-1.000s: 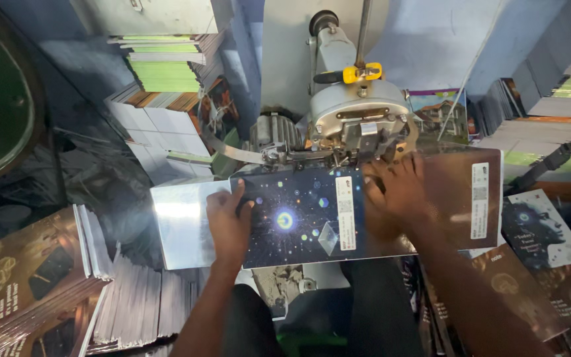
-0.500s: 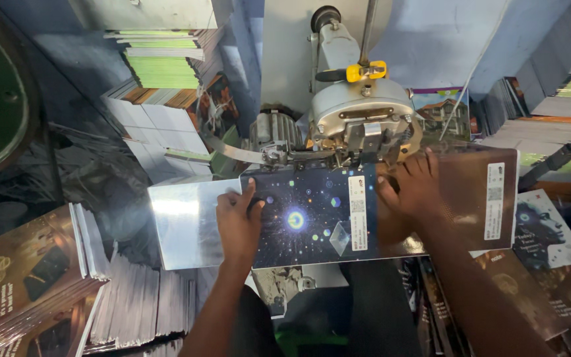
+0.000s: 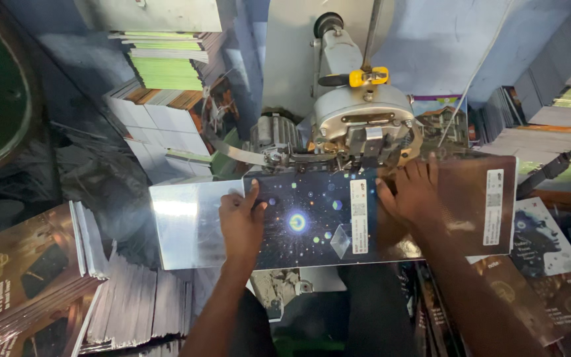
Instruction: The person repeatedly places printed covers onto a binding machine, aligns them, and operates the machine to stitch the spine. After each cycle, the person removes the bound cover and stacks it with others. The process is repeated for multiple covers throughout the clip.
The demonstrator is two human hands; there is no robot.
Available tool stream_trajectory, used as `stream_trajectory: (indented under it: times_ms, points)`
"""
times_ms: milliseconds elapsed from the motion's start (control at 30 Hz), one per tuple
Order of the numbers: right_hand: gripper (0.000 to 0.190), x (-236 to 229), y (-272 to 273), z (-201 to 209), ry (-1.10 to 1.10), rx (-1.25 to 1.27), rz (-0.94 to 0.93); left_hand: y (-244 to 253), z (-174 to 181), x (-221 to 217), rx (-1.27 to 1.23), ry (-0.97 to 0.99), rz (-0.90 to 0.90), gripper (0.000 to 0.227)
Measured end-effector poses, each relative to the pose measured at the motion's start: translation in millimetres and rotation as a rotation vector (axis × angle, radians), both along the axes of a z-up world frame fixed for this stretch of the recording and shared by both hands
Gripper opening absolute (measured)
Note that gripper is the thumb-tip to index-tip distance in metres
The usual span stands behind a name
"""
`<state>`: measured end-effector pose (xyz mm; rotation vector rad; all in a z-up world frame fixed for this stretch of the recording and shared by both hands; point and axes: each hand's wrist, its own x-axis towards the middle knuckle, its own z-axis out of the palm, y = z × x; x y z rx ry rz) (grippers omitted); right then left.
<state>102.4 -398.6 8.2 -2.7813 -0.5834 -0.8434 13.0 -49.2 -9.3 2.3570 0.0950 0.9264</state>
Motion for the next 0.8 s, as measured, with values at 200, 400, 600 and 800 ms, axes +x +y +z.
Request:
stream_trajectory:
  times_ms: [200,400,600,800]
  points:
    - [0.060,-14.0,25.1,15.1,0.003,-0.131,-0.061,-22.0,4.2,2.3,0.024,0.069,-0.031,0.058]
    - [0.057,-15.6,30.9,11.0,0.035,-0.005,-0.007,-41.2,9.9,2.0,0.062,0.165,-0.045,0.055]
    - [0.058,-4.7,8.4,-0.8,-0.137,-0.028,0.040,-56.8,6.7,-3.2,-0.002,0.051,-0.099,0.051]
    - [0.052,2.1,-9.7,-3.8,-0.055,0.011,0.052,-71.1,9.8,0.4,0.025,0.123,-0.136,0.051]
